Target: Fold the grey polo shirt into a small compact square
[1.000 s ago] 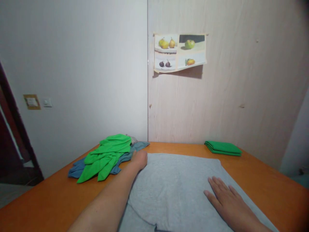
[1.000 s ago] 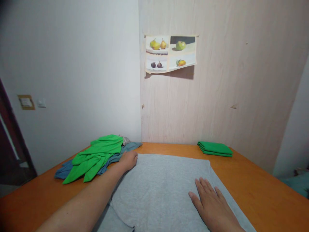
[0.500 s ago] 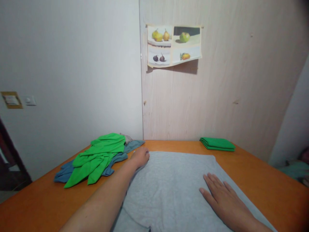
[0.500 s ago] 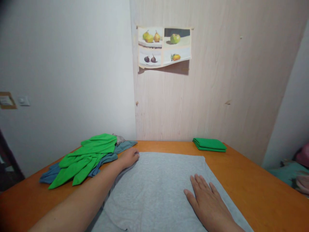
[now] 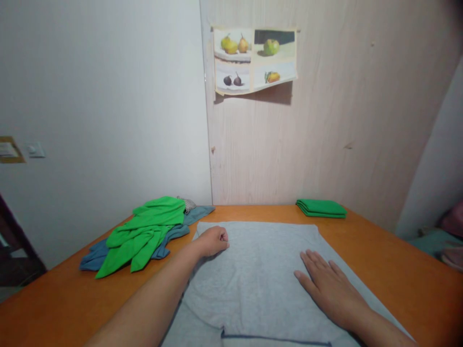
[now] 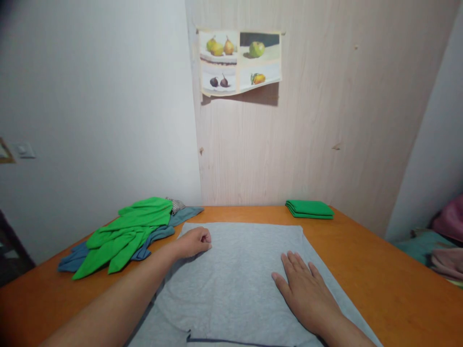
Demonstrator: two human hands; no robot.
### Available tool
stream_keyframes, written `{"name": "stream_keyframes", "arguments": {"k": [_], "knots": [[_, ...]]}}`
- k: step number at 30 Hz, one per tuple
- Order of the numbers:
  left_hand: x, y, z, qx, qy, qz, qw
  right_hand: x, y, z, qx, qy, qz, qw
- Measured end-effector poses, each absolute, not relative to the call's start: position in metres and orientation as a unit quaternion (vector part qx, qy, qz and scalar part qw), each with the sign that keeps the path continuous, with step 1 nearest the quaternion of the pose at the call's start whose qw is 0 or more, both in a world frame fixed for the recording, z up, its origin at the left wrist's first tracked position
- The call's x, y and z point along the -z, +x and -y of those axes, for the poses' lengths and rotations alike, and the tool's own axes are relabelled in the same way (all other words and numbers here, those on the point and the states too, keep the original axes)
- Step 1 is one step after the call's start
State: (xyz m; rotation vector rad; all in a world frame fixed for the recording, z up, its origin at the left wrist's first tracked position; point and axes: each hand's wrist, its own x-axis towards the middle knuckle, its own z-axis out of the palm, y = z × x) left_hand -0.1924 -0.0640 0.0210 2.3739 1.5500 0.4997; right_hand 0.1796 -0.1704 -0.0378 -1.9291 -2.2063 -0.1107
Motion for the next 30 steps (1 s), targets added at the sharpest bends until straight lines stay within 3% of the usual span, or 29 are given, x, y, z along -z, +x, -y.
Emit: {"name": "stream_keyframes", "arguments": {"k": [30], "knots": [[-0.033,-0.16,0.099,-0.131,0.849,-0.491,0.146,0.024,0.171,0.172,0.008,-0.662,0.745,0.088]]}}
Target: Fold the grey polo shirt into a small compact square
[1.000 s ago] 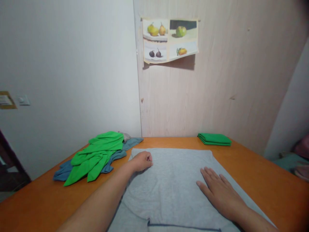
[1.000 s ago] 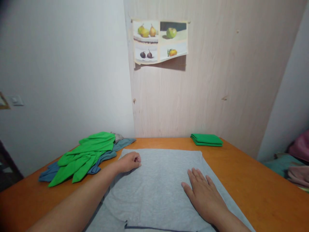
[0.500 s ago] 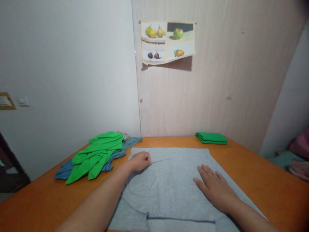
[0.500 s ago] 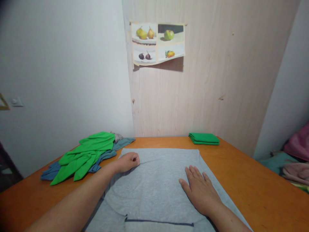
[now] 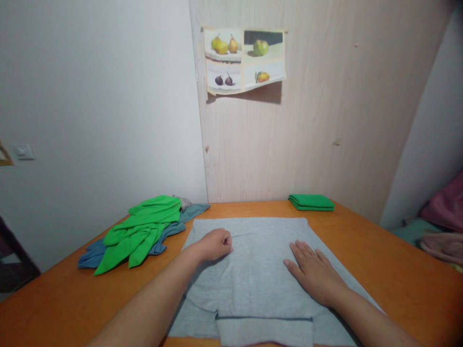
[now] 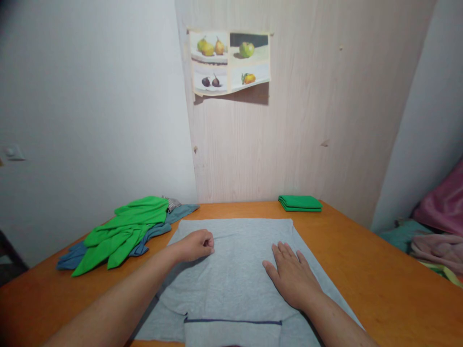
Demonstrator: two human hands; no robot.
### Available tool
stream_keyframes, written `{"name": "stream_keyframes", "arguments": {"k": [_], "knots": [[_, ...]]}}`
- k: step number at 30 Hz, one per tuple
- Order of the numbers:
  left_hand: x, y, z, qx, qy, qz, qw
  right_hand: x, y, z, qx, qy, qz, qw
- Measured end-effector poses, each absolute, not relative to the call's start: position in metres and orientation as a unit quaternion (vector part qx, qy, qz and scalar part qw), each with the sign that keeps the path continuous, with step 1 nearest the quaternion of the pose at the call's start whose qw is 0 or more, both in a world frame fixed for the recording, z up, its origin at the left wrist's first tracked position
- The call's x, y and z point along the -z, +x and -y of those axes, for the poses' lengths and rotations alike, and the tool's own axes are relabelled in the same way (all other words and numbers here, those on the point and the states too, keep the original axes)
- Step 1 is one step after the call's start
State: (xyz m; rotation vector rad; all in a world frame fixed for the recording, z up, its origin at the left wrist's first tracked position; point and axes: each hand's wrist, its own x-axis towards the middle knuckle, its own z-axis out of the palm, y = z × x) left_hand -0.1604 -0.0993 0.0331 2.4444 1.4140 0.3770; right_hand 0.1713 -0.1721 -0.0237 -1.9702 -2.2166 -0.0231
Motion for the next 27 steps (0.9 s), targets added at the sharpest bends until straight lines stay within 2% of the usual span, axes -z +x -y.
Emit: {"name": "stream_keyframes", "arguments": {"k": [17,22,27], "knots": [[-0.048,-0.165,0.117,-0.136,0.842,-0.483,0.199,0.024,0.171,0.17,0.001,-0.659,0.746,0.095],[-0.053,-0.155,0.133,-0.166,0.838,-0.484,0.19,0.006,0.17,0.18,0.017,-0.633,0.76,0.149],[-0.053,-0.156,0.156,-0.124,0.838,-0.483,0.222,-0.008,0.169,0.186,0.016,-0.591,0.784,0.191]]}}
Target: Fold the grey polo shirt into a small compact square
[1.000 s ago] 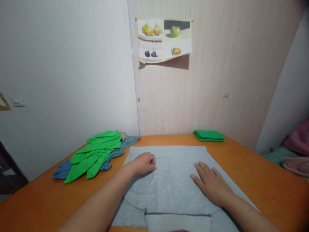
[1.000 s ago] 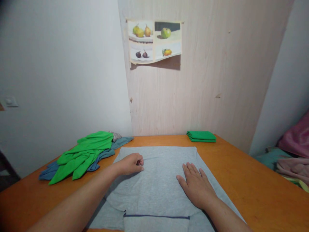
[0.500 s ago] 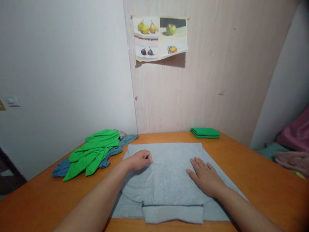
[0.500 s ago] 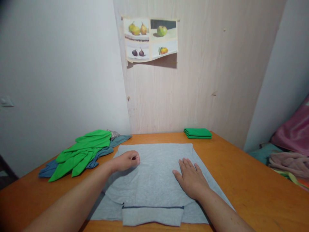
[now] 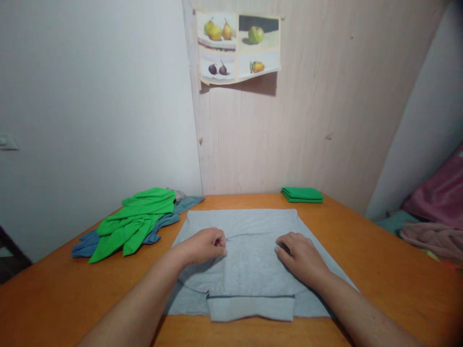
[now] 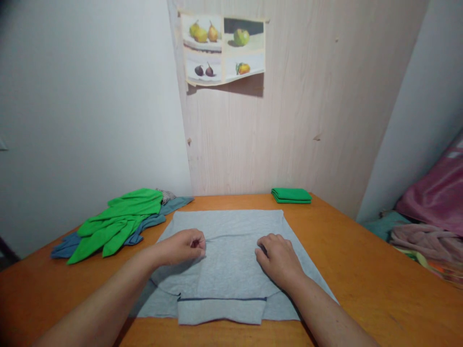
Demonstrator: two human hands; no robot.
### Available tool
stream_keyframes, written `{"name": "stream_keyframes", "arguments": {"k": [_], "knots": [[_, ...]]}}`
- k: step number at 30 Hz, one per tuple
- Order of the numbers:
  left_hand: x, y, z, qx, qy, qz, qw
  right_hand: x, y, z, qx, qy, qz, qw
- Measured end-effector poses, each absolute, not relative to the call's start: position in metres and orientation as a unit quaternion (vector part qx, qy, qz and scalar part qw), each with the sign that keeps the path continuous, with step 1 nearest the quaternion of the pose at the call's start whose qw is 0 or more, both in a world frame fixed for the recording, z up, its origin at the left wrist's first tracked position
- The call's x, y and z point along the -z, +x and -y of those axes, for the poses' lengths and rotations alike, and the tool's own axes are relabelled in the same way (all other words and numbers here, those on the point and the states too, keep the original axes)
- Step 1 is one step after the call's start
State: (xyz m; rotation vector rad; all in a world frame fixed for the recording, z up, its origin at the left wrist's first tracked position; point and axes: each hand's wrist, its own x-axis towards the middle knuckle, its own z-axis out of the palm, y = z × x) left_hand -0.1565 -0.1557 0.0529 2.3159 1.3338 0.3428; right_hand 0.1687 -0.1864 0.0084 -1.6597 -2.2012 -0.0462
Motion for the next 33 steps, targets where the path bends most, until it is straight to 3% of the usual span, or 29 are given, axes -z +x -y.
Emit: {"name": "stream_keyframes", "arguments": {"k": [13,22,33], "knots": [[-0.033,-0.152,0.16,-0.136,0.837,-0.494,0.191,-0.009,0.164,0.184,-0.001,-0.575,0.796,0.188],[-0.035,-0.149,0.168,-0.182,0.839,-0.468,0.21,-0.012,0.167,0.187,0.01,-0.561,0.796,0.227],[-0.035,-0.142,0.167,-0.147,0.858,-0.459,0.177,-0.016,0.171,0.192,-0.047,-0.515,0.808,0.281]]}}
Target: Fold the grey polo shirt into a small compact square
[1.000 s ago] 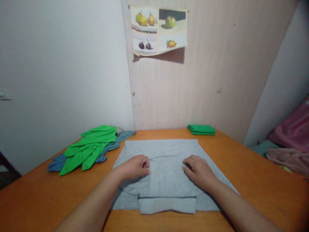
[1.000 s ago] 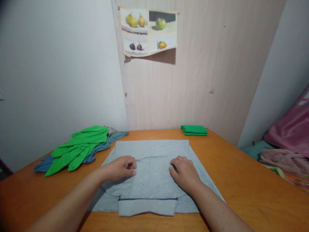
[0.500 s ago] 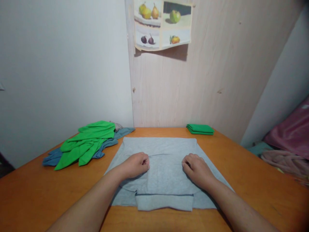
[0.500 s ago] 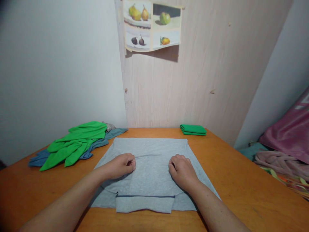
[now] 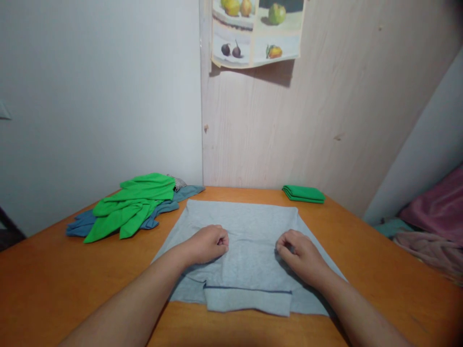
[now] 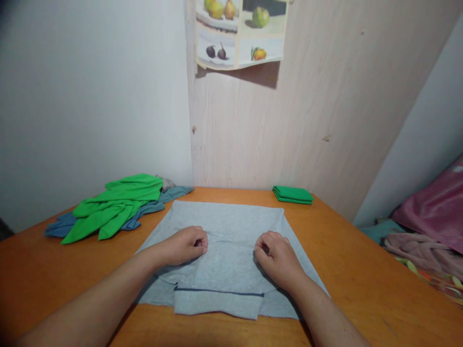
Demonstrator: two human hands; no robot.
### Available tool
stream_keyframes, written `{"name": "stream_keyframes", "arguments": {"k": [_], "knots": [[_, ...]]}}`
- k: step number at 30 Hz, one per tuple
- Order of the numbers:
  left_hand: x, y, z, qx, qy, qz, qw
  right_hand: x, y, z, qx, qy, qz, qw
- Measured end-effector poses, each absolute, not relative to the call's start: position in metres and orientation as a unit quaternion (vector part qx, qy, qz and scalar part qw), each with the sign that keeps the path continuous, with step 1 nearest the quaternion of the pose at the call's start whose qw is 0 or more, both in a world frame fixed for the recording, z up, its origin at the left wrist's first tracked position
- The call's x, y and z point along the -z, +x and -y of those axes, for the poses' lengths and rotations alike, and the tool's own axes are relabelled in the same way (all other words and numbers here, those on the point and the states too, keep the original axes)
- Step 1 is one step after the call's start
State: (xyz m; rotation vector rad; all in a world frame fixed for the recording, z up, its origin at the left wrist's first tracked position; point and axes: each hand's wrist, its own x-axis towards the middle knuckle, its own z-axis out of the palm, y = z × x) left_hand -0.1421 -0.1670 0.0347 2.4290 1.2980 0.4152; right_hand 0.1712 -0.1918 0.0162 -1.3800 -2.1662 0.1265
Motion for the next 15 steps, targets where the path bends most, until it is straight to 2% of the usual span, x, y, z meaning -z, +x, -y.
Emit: {"name": "stream_keyframes", "arguments": {"k": [5,11,15], "knots": [[-0.036,-0.143,0.167,-0.148,0.866,-0.444,0.174,-0.015,0.161,0.201,-0.069,-0.48,0.841,0.239],[-0.046,-0.15,0.172,-0.156,0.843,-0.42,0.296,-0.014,0.16,0.201,-0.081,-0.472,0.852,0.209],[-0.052,-0.154,0.173,-0.164,0.825,-0.422,0.339,-0.016,0.161,0.202,-0.084,-0.461,0.854,0.225]]}}
